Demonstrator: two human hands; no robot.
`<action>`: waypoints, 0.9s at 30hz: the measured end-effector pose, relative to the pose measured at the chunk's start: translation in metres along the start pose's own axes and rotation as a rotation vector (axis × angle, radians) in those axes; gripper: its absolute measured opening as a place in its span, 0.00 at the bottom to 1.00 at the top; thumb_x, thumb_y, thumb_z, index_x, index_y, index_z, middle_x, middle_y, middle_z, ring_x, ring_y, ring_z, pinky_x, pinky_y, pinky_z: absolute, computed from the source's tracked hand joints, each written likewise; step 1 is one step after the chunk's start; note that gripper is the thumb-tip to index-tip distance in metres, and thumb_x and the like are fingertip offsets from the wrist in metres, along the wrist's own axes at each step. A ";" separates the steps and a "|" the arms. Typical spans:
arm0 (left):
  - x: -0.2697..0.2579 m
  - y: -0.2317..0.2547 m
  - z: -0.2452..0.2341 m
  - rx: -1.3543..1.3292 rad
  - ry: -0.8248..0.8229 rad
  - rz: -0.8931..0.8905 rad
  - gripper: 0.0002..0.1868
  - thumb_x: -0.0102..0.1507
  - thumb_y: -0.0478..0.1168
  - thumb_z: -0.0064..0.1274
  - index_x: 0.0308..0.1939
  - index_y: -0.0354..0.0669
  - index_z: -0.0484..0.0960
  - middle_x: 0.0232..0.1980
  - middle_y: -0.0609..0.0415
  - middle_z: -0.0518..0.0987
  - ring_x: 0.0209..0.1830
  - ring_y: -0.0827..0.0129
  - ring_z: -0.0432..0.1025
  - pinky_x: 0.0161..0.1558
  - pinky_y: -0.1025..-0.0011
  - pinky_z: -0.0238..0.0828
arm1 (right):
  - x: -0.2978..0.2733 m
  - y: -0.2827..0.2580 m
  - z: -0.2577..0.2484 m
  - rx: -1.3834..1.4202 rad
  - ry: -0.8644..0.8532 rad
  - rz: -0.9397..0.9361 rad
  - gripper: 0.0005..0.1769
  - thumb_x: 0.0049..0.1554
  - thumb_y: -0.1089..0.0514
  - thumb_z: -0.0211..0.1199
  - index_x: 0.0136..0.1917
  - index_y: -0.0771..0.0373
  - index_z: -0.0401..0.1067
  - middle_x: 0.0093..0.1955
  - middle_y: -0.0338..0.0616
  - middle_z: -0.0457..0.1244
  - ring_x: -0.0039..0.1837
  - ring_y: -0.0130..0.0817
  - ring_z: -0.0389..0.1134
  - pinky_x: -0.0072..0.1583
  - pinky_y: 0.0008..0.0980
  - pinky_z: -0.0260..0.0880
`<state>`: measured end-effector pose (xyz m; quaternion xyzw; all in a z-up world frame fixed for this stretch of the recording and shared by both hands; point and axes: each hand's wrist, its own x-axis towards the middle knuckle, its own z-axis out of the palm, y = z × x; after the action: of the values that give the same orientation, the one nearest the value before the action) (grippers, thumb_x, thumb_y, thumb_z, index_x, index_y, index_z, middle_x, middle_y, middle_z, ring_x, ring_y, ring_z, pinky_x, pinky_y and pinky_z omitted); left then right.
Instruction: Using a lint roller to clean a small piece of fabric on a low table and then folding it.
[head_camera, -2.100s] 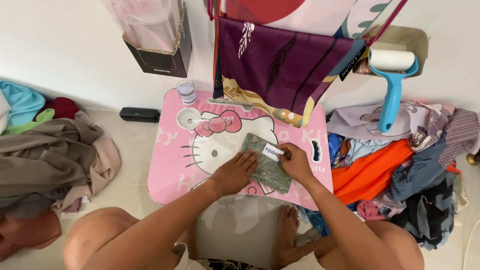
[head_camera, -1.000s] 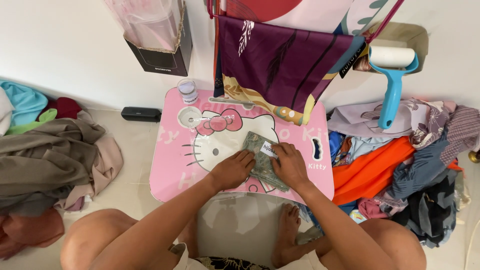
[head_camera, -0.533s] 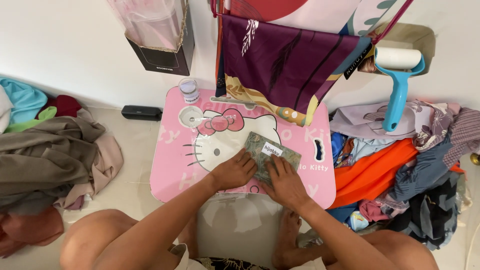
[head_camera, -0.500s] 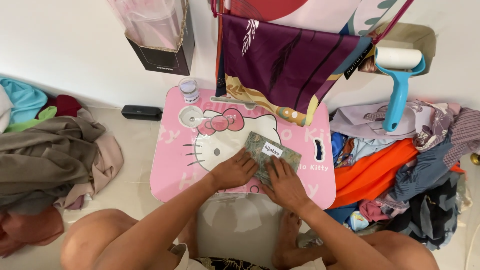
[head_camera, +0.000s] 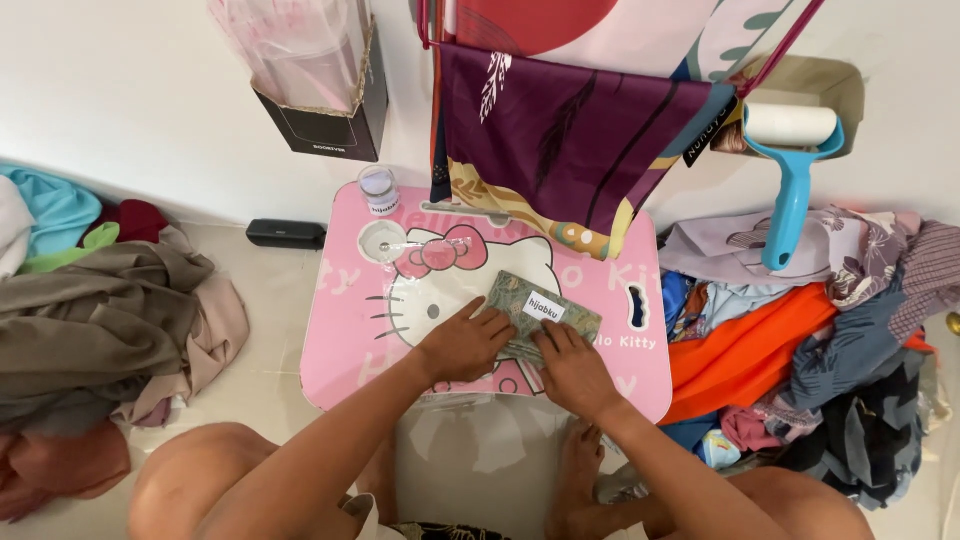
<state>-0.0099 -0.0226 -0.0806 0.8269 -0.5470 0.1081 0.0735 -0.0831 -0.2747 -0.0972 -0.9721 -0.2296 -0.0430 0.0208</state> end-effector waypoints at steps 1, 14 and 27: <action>0.000 -0.002 0.002 -0.002 -0.002 -0.001 0.22 0.62 0.44 0.51 0.58 0.39 0.78 0.54 0.47 0.78 0.61 0.53 0.73 0.71 0.47 0.60 | 0.001 0.002 -0.005 0.002 -0.002 0.000 0.36 0.48 0.54 0.67 0.69 0.57 0.66 0.71 0.51 0.59 0.70 0.56 0.64 0.62 0.51 0.72; 0.014 -0.028 0.003 -0.367 0.042 -0.171 0.17 0.60 0.42 0.49 0.52 0.43 0.79 0.45 0.51 0.81 0.55 0.56 0.76 0.65 0.53 0.65 | 0.003 0.013 -0.063 0.414 -0.115 0.077 0.35 0.47 0.63 0.60 0.70 0.60 0.67 0.71 0.52 0.62 0.73 0.53 0.62 0.68 0.48 0.67; 0.012 -0.032 -0.013 -0.426 -0.112 -0.236 0.24 0.58 0.48 0.51 0.57 0.45 0.76 0.50 0.50 0.78 0.59 0.56 0.73 0.63 0.54 0.64 | -0.031 0.047 -0.010 0.344 0.078 0.070 0.24 0.49 0.59 0.62 0.61 0.58 0.73 0.52 0.45 0.65 0.59 0.49 0.70 0.58 0.41 0.74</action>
<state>0.0228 -0.0180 -0.0650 0.8556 -0.4602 -0.0652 0.2279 -0.0901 -0.3313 -0.0913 -0.9592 -0.1988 -0.0402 0.1970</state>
